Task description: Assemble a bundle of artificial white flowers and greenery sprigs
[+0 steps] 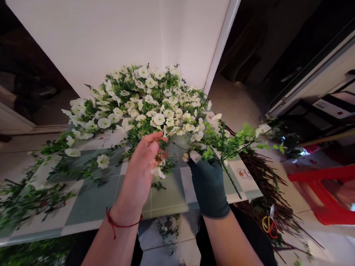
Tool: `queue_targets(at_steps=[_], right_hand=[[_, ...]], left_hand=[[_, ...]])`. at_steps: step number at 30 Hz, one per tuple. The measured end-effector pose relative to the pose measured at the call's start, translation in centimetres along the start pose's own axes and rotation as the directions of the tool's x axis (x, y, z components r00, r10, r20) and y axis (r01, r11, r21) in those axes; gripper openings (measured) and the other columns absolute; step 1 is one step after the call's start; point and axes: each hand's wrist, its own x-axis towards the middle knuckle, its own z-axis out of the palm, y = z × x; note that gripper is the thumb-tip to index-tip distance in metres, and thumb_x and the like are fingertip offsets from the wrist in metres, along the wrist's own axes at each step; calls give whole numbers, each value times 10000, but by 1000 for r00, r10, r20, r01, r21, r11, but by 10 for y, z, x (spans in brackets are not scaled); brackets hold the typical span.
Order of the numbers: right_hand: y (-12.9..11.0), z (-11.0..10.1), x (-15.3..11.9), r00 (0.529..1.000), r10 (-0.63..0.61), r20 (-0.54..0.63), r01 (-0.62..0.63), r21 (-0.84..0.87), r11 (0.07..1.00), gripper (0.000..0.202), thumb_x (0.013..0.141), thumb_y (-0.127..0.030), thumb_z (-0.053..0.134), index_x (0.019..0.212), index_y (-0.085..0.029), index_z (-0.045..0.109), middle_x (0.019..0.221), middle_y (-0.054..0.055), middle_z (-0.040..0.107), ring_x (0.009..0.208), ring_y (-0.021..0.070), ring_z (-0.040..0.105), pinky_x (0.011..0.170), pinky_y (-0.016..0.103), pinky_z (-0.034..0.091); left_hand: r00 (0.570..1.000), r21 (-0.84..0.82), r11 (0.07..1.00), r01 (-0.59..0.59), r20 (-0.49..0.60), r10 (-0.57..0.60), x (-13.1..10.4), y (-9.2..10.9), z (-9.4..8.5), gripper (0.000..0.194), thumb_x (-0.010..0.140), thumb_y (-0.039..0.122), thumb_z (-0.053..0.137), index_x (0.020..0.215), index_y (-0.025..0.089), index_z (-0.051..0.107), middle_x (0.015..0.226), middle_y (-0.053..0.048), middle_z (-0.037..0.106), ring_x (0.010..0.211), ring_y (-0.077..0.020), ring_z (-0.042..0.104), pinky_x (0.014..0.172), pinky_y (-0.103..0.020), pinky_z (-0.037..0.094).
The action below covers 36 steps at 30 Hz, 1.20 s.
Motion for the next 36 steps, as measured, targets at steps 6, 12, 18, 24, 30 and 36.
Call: queue_targets(at_steps=[6,12,18,24,30,36], right_hand=[[-6,-2,3,999,-22,-37,22,-7,1000,72,919,-361,833,948,-298,816,1146,77,883,1128,306,821,1111,524,690],[-1,4,-1,995,89,-47,-81,150,985,203,862,-318,857,1038,-226,814,1086,62,890,1008,260,813,1056,461,667],[-2,3,-4,990,104,-91,-84,200,976,245,760,-248,897,989,-237,811,1003,11,894,928,239,800,960,407,653],[-3,4,-3,992,107,-68,-88,237,967,253,755,-243,896,993,-254,812,1010,6,895,929,244,810,942,421,664],[-8,3,-2,996,68,-66,-52,225,973,215,767,-225,898,961,-243,810,988,7,891,913,224,811,946,405,671],[-14,5,-3,997,45,-70,-29,222,975,213,747,-195,875,940,-247,802,955,-13,887,884,206,811,900,372,675]], left_hand=[[980,-95,976,196,49,-192,1,-20,8,238,871,427,922,1004,250,838,1181,-130,797,1142,-314,736,757,-329,538],[966,-201,950,239,153,-210,-2,-11,27,196,717,330,897,787,207,760,964,-99,788,799,-213,660,743,-372,547],[976,-213,952,219,62,-211,-7,-13,28,200,774,336,930,817,231,766,931,-43,757,859,-212,660,810,-371,586],[971,-166,960,226,111,-209,-7,-18,31,115,789,263,933,879,212,882,902,-50,839,874,-202,766,825,-306,630],[992,-60,993,101,83,-96,-7,-24,26,139,925,378,935,1017,274,940,1206,-47,900,987,-206,809,949,-324,667],[995,92,996,23,95,-32,-9,-25,22,188,965,404,919,1097,272,927,1318,-78,868,1016,-248,797,915,-383,688]])
